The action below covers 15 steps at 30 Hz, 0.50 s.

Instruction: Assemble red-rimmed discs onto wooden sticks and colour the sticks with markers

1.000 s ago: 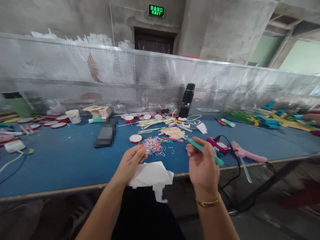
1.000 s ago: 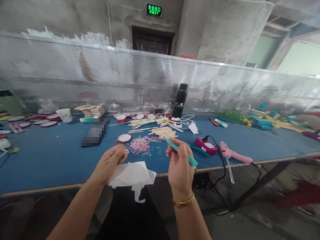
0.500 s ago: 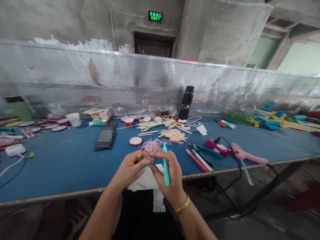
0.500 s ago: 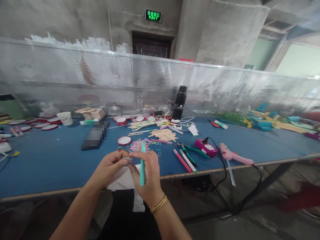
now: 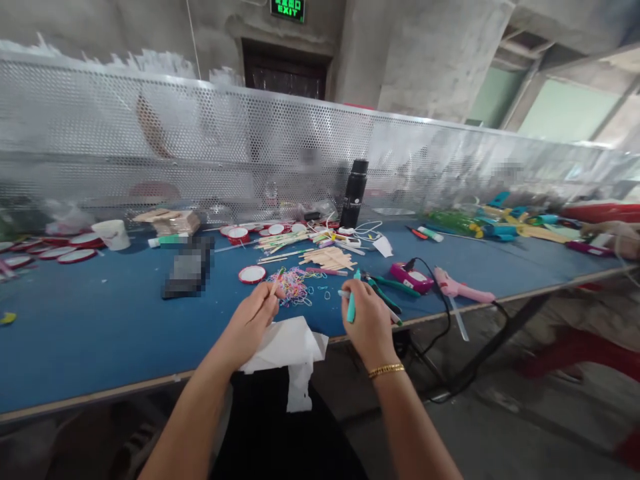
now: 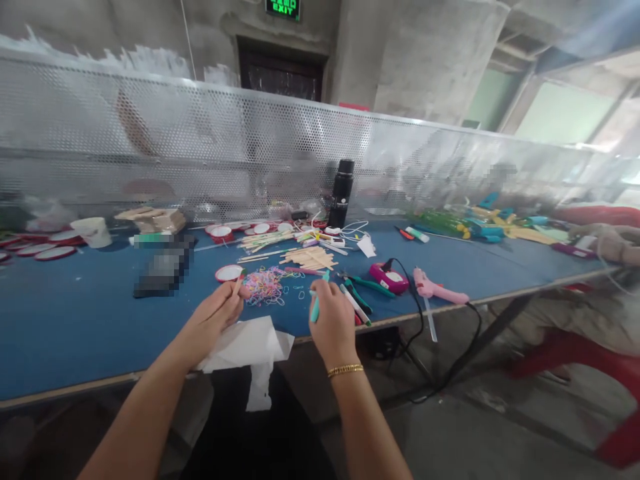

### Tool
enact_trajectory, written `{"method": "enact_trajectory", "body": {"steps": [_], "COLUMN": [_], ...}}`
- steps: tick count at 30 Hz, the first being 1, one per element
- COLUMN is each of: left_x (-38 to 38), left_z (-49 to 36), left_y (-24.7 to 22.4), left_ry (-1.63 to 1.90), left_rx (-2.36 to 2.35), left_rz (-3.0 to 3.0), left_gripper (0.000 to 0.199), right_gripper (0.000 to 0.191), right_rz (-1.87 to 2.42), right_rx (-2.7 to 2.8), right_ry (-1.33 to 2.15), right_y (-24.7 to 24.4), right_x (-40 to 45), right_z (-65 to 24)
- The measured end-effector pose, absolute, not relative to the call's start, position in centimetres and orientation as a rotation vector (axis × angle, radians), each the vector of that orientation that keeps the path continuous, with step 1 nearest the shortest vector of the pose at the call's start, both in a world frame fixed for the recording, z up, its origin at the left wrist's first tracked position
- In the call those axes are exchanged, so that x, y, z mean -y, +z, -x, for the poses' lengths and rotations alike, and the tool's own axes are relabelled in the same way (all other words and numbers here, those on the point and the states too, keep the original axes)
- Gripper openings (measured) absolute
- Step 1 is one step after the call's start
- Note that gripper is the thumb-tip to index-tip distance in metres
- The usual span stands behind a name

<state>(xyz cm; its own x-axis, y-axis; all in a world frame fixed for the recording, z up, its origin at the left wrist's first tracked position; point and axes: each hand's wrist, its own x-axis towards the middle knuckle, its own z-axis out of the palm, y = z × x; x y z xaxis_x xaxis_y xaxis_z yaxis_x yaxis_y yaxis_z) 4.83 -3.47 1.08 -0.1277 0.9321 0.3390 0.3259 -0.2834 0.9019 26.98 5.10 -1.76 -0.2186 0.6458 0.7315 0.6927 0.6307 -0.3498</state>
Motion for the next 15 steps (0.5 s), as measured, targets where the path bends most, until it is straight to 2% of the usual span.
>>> {"method": "enact_trajectory", "body": {"steps": [9,15], "left_x": [3.7,3.4], "left_z": [-4.8,-4.4], "left_y": [1.7,1.6], "left_ry": [1.430,1.482], "left_rx": [-1.363,-1.556], "left_rz": [-1.557,-1.704], "left_gripper": [0.027,0.024], "right_gripper": [0.021,0.013], "right_rz": [1.136,0.994], "right_rx": [1.985,1.752], "right_ry": [-0.184,-0.118], "right_y": [0.0,-0.3], "right_x": [-9.6,-6.9], "right_z": [-26.4,-26.1]}}
